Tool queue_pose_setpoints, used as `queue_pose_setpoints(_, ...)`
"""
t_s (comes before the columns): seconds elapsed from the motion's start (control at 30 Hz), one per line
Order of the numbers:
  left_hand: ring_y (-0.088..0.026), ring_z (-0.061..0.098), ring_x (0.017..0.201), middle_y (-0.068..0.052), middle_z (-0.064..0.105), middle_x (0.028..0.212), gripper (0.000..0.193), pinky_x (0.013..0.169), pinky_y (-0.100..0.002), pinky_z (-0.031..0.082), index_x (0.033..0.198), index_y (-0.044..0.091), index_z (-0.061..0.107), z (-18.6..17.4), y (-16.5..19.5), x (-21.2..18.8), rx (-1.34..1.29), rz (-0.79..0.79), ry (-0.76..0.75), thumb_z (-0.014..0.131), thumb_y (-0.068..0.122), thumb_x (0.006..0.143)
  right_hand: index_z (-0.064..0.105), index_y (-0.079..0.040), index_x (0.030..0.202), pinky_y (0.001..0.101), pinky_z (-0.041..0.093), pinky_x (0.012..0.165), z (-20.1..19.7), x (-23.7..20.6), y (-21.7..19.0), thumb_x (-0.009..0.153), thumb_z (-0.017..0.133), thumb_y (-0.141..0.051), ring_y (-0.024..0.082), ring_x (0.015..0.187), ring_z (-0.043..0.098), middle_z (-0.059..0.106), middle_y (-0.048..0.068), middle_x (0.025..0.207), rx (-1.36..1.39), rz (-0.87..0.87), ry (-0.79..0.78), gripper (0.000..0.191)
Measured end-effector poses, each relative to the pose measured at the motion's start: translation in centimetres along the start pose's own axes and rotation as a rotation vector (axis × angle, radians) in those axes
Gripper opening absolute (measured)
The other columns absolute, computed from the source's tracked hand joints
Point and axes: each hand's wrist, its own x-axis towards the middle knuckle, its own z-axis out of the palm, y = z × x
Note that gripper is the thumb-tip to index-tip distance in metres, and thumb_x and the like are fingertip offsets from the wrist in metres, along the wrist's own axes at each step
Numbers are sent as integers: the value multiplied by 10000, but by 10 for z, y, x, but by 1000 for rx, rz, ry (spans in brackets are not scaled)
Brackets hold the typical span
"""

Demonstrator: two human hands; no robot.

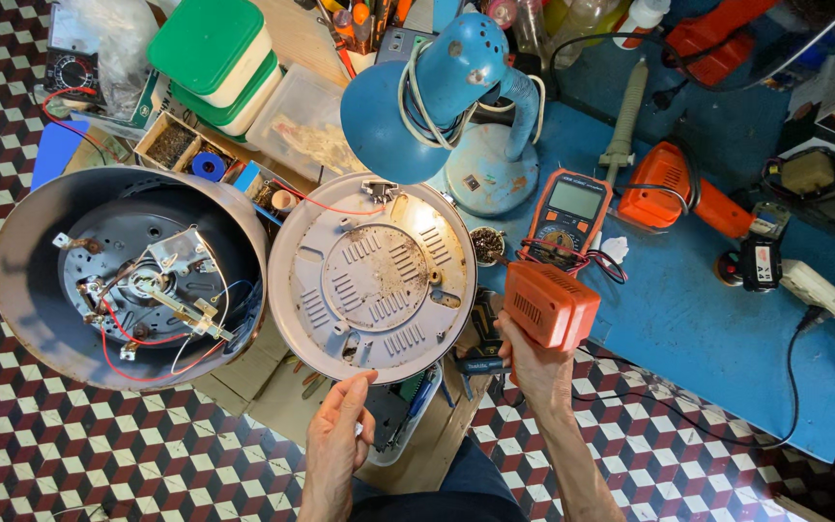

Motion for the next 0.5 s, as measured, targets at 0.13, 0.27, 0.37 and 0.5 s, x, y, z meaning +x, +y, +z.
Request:
queue_pose_setpoints(0.13,-50,289,342,-4,487,530,424,342,-222,192,1235,64,700,0,4,-1,33,-22,15,567,378,983,721,-34,989,243,489,450,-3,3,6,907,716,-182,80,510,580,695,21,704,4,2,-24,169)
queue_pose_setpoints(0.27,-54,293,344,-8,488,536,432,345,-223,197,1243,62,697,0,7,-1,56,-37,23,563,382,984,684,-24,1062,243,496,455,-2,7,16,912,738,-185,88,524,601,692,51,739,-70,-14,-16,227)
queue_pose_setpoints(0.37,-55,297,345,-9,499,542,439,346,-220,201,1251,56,693,0,6,0,49,-30,17,562,381,986,657,-32,1115,228,511,459,0,7,23,899,747,-183,79,535,613,697,44,775,-56,-73,-16,279)
queue_pose_setpoints(0.5,-47,286,344,-8,499,543,442,342,-217,189,1257,58,690,-5,4,1,25,-21,7,557,380,984,660,-28,1107,236,501,436,0,8,27,898,750,-176,85,528,623,706,42,774,-3,-10,3,272)
